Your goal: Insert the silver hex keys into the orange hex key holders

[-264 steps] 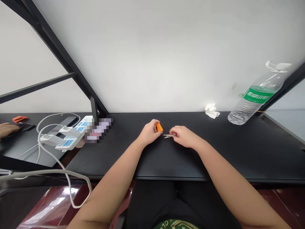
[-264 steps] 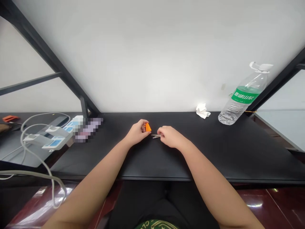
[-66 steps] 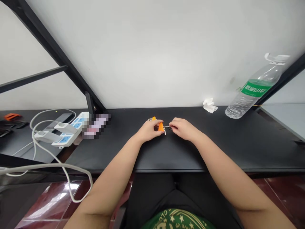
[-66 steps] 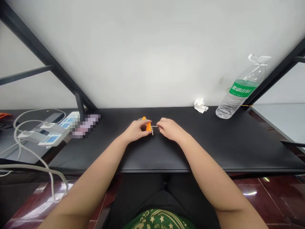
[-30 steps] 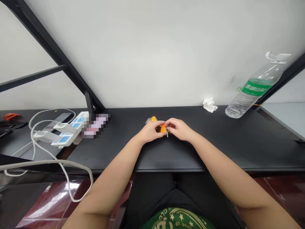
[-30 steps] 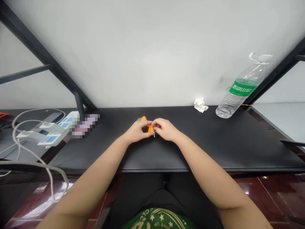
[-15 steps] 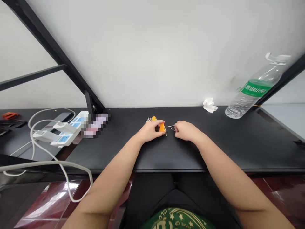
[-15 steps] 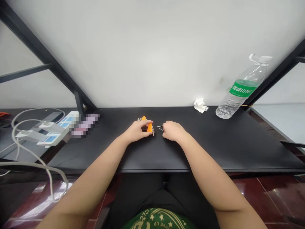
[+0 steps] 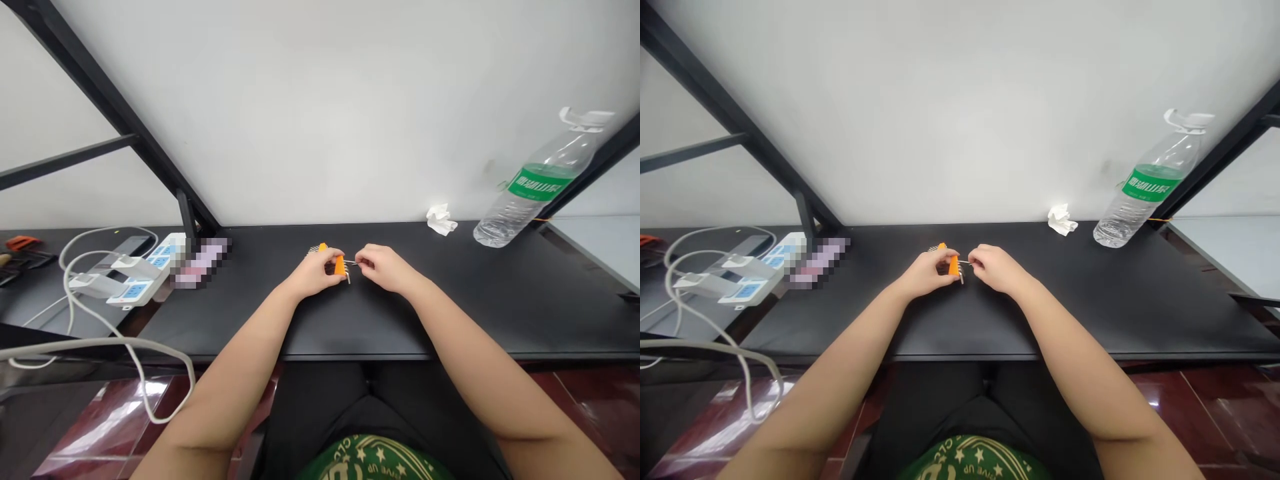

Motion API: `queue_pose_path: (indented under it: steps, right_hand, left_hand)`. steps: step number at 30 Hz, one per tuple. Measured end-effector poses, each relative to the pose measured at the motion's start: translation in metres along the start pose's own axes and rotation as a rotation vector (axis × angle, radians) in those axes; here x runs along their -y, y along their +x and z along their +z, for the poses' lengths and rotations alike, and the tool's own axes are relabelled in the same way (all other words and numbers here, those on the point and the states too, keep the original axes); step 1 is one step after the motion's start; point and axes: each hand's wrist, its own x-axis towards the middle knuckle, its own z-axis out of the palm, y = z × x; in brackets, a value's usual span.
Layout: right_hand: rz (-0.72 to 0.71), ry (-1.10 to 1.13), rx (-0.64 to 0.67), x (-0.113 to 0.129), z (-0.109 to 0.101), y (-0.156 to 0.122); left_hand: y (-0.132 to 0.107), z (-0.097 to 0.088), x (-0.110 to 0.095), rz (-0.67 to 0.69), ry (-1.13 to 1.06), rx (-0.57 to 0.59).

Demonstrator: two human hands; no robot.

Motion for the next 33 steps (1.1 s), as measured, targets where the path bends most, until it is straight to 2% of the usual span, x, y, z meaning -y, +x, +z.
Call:
queue_pose_path:
  steps: [9, 13, 15, 21, 23, 25, 28, 31, 33]
  right_hand:
    - [-0.083, -0.03, -0.03, -0.002, -0.001, -0.002]
    - [-0.132, 0.105, -0.074, 0.006, -0.002, 0.0]
    - [-0.07, 0.246, -0.086, 0.009, -0.002, 0.002]
    - [0.339, 0.884, -0.022, 0.011, 0.008, 0.007]
    - [0.427, 1.006, 0.02, 0.01, 0.012, 0.008]
    - [0.49, 1.033, 0.104, 0.011, 0.014, 0.008]
    - [0.506, 0.855, 0.126, 0.007, 0.012, 0.008]
    - [0.41, 0.353, -0.025, -0.006, 0.007, 0.008]
    - [0.332, 0.032, -0.049, -0.018, 0.004, 0.007]
  left_hand:
    - [-0.001, 0.0, -0.001, -0.024, 0.02, 0.011]
    - [-0.001, 0.0, -0.005, 0.005, 0.009, 0.039]
    - [-0.001, -0.001, -0.006, 0.06, 0.056, 0.029]
    - [-0.002, 0.0, -0.009, 0.216, 0.094, -0.059]
    - [-0.002, 0.001, -0.011, 0.252, 0.083, -0.069]
    - [-0.002, 0.001, -0.014, 0.26, 0.079, -0.055]
    - [-0.003, 0.001, -0.017, 0.218, 0.045, -0.02]
    - [-0.002, 0.001, -0.015, 0.124, 0.035, -0.014]
    - [-0.002, 0.0, -0.011, 0.067, 0.071, -0.021]
